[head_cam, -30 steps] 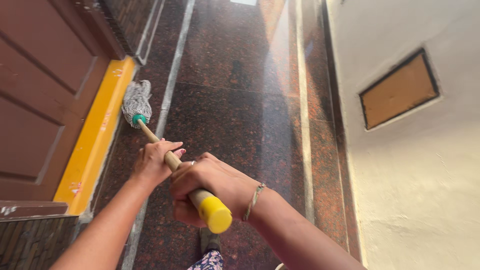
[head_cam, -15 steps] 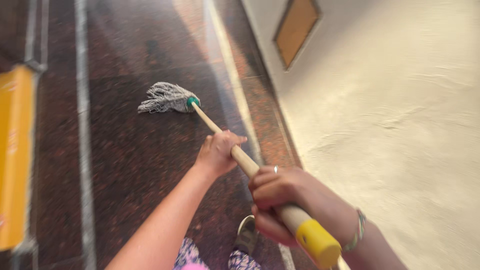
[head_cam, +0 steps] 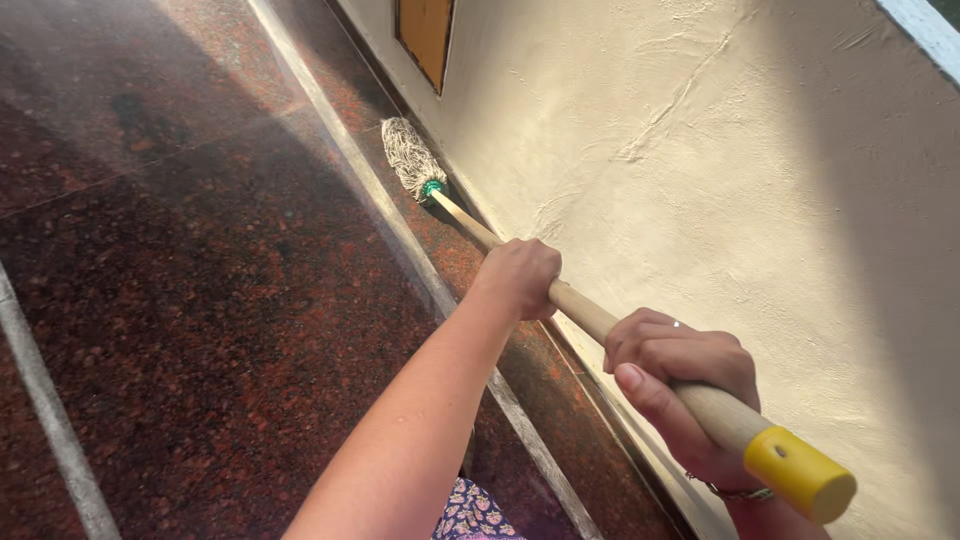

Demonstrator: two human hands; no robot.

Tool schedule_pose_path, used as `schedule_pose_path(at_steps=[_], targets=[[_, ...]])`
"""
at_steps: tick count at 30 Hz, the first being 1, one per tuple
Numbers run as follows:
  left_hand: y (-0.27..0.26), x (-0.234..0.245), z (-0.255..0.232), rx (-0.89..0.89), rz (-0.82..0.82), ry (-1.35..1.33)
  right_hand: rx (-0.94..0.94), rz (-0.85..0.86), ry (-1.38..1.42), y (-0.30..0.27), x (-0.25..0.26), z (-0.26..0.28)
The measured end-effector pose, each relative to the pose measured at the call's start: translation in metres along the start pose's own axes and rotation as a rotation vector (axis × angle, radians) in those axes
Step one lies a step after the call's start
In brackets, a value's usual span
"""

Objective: The person mops a dark, speckled tiled floor in a narrow hallway using a string mop with a wooden handle. They move the mop back and forth along the length of the corridor, cleaning the surface near a shoe rack and a brown door.

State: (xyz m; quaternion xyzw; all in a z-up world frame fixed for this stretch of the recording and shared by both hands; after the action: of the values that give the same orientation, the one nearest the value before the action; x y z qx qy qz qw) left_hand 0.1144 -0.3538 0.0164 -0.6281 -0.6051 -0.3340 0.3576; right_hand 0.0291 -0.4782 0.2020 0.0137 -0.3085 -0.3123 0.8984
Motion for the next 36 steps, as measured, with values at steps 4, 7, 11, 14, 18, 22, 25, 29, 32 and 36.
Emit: schedule_pose_path(at_steps=[4,7,11,14,18,22,25,29,32,36], targets=[[-0.047,0.020,0.024,0.021,0.030,0.113,0.021,-0.054,0.111,-0.005,-0.030,0.014],[-0.092,0.034,0.051,0.067,0.050,0.132,0.027,-0.042,0.237,-0.005,-0.072,0.023],[-0.172,0.052,0.111,0.162,0.017,0.166,0.064,0.061,0.333,0.005,-0.141,0.053],[-0.238,0.066,0.165,0.289,0.018,0.172,0.164,0.204,0.363,0.022,-0.201,0.091],[-0.350,0.094,0.243,0.493,-0.014,0.142,0.205,0.457,0.349,0.045,-0.300,0.146],[-0.493,0.104,0.298,0.748,-0.293,0.014,0.343,0.732,0.359,0.039,-0.403,0.203],[-0.592,0.093,0.306,0.797,-0.525,-0.069,0.369,0.906,0.199,0.001,-0.486,0.234],[-0.700,0.058,0.310,0.941,-0.701,-0.119,0.595,1.054,0.292,-0.057,-0.535,0.263],[-0.725,0.026,0.296,0.957,-0.768,-0.180,0.606,1.199,0.177,-0.090,-0.545,0.266],[-0.709,0.010,0.268,0.796,-0.954,-0.101,0.648,1.247,0.137,-0.103,-0.512,0.257]])
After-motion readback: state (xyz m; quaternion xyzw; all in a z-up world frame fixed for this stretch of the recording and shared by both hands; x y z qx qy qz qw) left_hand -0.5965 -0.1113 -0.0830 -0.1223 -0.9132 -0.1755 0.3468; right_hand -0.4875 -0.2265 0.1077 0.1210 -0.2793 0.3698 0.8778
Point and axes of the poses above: each hand's wrist, its own y-axis towards the middle knuckle, its own x-axis out of the back of the hand, z = x × y, the point moved 8 cm from there along y, towards the middle knuckle, and after that the axes turned 2 degrees about -x, right-handed, at the moved point
